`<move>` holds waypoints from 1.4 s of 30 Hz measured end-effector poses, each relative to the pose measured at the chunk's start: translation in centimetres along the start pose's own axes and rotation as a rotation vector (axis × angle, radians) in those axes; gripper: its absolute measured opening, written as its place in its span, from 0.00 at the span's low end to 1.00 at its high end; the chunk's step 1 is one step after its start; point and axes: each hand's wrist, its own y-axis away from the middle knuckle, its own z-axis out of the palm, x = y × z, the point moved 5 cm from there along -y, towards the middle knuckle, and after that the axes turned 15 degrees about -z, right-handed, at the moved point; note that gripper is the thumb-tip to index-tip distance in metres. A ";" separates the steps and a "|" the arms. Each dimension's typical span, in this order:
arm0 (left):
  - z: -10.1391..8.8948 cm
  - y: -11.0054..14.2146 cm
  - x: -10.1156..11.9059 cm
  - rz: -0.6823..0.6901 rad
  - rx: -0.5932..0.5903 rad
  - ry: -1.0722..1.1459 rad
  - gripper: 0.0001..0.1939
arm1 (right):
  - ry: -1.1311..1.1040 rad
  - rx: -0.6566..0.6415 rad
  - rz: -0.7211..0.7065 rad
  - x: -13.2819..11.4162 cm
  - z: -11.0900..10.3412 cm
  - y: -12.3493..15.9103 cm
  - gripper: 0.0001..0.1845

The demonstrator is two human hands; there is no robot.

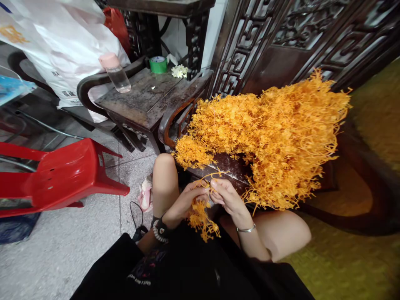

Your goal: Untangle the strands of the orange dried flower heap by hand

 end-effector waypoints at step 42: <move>0.6 -0.4 -0.8 0.011 -0.012 -0.233 0.14 | 0.431 0.345 -0.191 -1.0 -1.4 5.0 0.19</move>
